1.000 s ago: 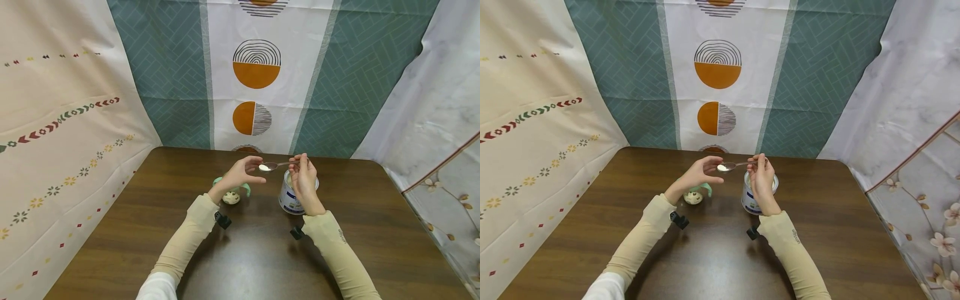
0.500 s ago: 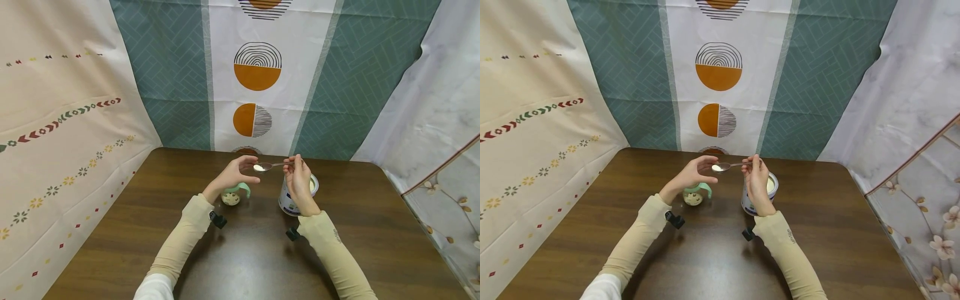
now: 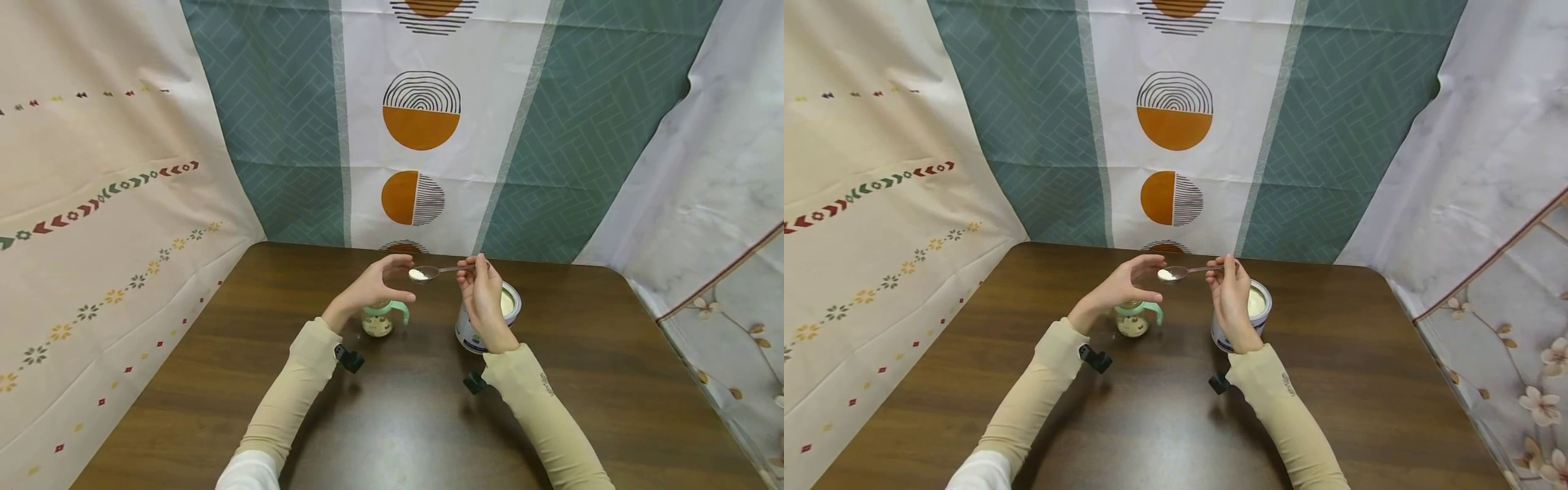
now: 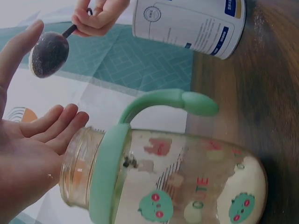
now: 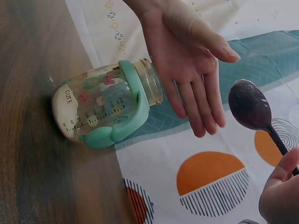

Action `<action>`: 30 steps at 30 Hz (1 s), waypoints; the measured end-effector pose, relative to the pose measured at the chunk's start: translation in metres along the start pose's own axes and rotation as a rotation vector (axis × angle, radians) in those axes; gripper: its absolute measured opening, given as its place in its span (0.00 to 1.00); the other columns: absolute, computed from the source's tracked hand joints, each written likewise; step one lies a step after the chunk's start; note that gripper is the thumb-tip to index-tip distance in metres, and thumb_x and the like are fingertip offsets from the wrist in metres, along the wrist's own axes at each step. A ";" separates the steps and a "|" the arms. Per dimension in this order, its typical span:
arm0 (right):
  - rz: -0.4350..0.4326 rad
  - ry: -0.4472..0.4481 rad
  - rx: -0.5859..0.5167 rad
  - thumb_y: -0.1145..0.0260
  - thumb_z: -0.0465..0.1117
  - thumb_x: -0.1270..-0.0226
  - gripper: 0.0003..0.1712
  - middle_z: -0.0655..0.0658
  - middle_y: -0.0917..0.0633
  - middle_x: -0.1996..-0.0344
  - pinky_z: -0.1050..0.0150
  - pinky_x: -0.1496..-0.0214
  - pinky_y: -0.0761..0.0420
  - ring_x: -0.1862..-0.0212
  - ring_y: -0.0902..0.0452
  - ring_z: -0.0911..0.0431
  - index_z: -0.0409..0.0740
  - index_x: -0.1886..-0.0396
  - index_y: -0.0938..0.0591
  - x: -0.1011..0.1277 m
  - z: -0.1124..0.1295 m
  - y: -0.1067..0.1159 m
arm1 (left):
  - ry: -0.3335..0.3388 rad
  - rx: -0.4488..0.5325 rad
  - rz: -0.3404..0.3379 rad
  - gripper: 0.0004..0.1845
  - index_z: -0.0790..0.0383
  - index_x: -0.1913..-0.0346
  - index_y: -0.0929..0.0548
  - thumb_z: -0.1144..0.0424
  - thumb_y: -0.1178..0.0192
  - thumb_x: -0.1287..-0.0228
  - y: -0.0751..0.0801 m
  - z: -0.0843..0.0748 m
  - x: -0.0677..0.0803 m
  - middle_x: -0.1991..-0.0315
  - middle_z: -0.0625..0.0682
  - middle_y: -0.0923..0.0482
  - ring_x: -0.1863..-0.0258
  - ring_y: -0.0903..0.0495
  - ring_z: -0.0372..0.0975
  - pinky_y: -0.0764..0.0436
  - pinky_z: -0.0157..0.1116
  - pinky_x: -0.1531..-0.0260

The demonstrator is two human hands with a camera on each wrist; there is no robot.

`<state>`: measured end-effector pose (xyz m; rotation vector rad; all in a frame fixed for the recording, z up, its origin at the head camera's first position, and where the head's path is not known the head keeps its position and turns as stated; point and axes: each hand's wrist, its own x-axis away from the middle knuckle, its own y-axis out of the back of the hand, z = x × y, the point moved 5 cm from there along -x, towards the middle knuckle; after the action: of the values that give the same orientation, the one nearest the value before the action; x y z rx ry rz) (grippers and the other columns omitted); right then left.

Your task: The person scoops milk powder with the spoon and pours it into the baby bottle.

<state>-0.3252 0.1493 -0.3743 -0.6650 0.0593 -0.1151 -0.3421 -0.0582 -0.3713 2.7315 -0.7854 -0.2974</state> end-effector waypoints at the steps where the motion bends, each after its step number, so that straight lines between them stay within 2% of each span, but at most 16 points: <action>1: 0.000 -0.001 0.002 0.56 0.46 0.21 0.15 0.50 0.21 0.69 0.77 0.68 0.24 0.70 0.27 0.63 0.44 0.65 0.27 0.000 0.000 0.000 | -0.003 -0.005 0.002 0.40 0.60 0.31 0.35 0.66 0.28 0.47 0.001 0.001 0.000 0.31 0.58 0.34 0.29 0.36 0.50 0.38 0.51 0.29; 4: 0.006 -0.009 0.012 0.56 0.46 0.21 0.15 0.50 0.21 0.69 0.77 0.67 0.24 0.70 0.27 0.63 0.44 0.64 0.27 0.000 -0.002 -0.002 | -0.006 -0.029 -0.004 0.41 0.59 0.31 0.35 0.64 0.27 0.48 0.004 0.002 0.001 0.32 0.56 0.32 0.30 0.35 0.49 0.36 0.49 0.30; 11: 0.012 -0.022 0.024 0.55 0.45 0.21 0.14 0.50 0.20 0.69 0.77 0.67 0.23 0.70 0.27 0.63 0.43 0.64 0.28 0.000 -0.009 -0.005 | -0.022 -0.062 0.010 0.40 0.68 0.32 0.35 0.68 0.28 0.47 0.009 -0.027 0.014 0.33 0.62 0.32 0.32 0.34 0.53 0.34 0.52 0.31; 16: 0.023 -0.036 0.047 0.56 0.43 0.20 0.14 0.49 0.19 0.68 0.77 0.68 0.23 0.70 0.26 0.63 0.42 0.63 0.28 0.001 -0.013 -0.007 | -0.043 -0.033 0.025 0.40 0.68 0.32 0.35 0.69 0.29 0.47 0.012 -0.020 0.014 0.32 0.63 0.34 0.30 0.37 0.54 0.37 0.57 0.32; 23: 0.026 -0.053 0.068 0.54 0.42 0.21 0.14 0.51 0.18 0.70 0.77 0.68 0.22 0.71 0.24 0.64 0.43 0.66 0.26 0.003 -0.019 -0.008 | -0.047 -0.080 0.015 0.42 0.65 0.30 0.36 0.70 0.28 0.49 0.016 0.009 0.008 0.31 0.61 0.33 0.29 0.37 0.53 0.40 0.52 0.28; 30: 0.049 -0.048 0.092 0.53 0.42 0.21 0.13 0.50 0.17 0.69 0.76 0.66 0.21 0.71 0.23 0.63 0.42 0.65 0.26 0.004 -0.023 -0.010 | -0.076 -0.077 0.016 0.42 0.61 0.31 0.35 0.68 0.27 0.49 0.018 0.016 0.013 0.32 0.58 0.32 0.29 0.36 0.49 0.39 0.50 0.29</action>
<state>-0.3238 0.1265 -0.3867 -0.5736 0.0239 -0.0542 -0.3443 -0.0832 -0.3819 2.6541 -0.7984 -0.4212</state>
